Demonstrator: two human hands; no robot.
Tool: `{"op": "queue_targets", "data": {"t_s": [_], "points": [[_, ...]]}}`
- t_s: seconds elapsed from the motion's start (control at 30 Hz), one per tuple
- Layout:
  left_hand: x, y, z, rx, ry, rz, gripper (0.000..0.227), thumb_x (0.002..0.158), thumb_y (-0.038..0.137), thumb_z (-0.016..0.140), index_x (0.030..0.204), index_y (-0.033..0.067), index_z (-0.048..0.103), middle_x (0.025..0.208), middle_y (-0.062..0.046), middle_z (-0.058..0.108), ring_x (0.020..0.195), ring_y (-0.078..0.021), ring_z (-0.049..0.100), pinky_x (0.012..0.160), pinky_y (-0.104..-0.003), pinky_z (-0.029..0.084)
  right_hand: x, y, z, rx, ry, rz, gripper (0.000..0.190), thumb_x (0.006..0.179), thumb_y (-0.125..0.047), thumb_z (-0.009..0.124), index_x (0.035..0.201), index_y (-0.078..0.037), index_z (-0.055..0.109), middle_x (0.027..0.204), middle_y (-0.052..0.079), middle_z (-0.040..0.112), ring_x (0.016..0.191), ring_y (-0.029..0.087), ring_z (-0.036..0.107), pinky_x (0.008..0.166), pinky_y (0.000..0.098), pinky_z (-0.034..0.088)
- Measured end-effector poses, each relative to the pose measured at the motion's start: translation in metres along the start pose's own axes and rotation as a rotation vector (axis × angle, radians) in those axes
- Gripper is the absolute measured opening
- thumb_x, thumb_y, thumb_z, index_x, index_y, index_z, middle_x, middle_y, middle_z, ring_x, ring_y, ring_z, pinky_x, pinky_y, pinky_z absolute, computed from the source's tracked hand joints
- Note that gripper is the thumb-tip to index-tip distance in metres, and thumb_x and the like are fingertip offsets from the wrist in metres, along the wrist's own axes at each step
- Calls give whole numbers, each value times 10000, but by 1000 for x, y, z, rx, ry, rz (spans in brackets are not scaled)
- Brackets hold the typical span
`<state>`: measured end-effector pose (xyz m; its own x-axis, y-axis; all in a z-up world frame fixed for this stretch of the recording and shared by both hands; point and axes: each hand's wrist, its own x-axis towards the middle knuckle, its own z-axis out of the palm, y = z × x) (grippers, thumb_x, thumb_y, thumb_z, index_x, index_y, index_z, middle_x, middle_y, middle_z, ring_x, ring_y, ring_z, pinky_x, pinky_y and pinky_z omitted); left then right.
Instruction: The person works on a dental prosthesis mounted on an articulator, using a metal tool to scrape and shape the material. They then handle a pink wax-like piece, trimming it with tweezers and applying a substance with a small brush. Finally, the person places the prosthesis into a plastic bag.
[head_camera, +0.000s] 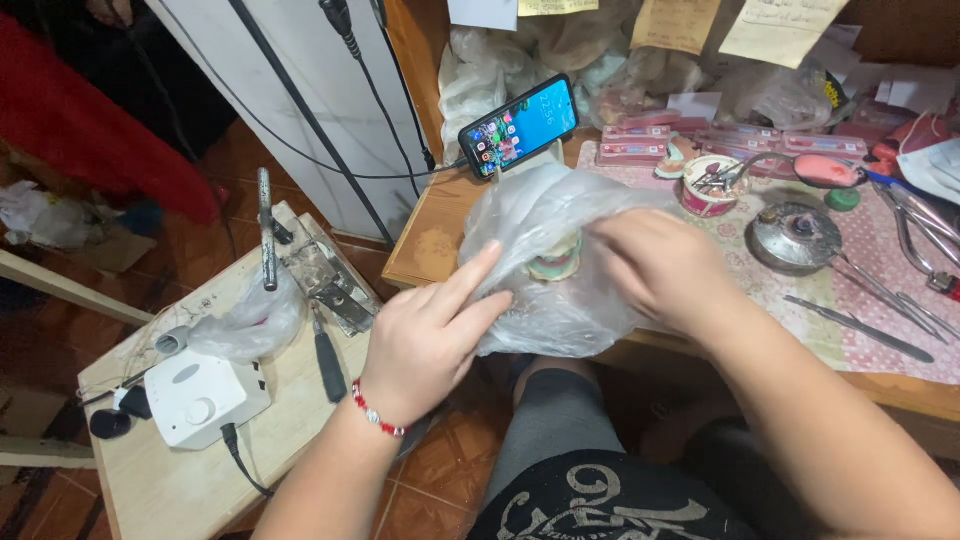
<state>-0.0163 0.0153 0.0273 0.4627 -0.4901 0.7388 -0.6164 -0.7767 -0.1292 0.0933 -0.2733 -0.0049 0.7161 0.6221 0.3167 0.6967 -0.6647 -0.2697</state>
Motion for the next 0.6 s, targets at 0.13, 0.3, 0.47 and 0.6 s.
{"op": "queue_targets", "data": {"t_s": [0.13, 0.3, 0.47, 0.6], "points": [[-22, 7, 0, -81, -170, -189, 324, 846, 186, 764, 1163, 128, 733, 1515, -240, 497, 1100, -402, 636, 843, -478, 515, -35, 23, 6, -275, 631, -232, 210, 991, -242, 584, 1070, -164, 762, 1361, 164, 616, 1211, 408, 593, 1044, 484, 478], [-55, 6, 21, -173, -470, -345, 613, 740, 185, 873, 1311, 97, 669, 1571, -319, 373, 1223, -447, 577, 1002, -560, 470, -32, 28, 7, -512, 158, 120, 151, 887, -106, 628, 928, -41, 757, 1687, 297, 317, 1519, 510, 329, 1181, 588, 372], [-133, -25, 93, 59, -353, -159, 299, 937, 182, 613, 1236, 190, 611, 1014, -5, 593, 905, -202, 675, 807, -351, 547, -33, 102, 37, -713, 401, -226, 96, 925, -154, 604, 863, -105, 658, 889, 70, 591, 1042, 298, 641, 833, 420, 464], [-157, -35, 112, 68, -380, -233, 295, 888, 210, 626, 1181, 222, 592, 875, 28, 569, 798, -180, 678, 757, -343, 565, -59, 66, 30, -641, 455, -315, 188, 1028, -248, 606, 857, -178, 642, 906, 36, 620, 1039, 263, 643, 851, 421, 499]]}}
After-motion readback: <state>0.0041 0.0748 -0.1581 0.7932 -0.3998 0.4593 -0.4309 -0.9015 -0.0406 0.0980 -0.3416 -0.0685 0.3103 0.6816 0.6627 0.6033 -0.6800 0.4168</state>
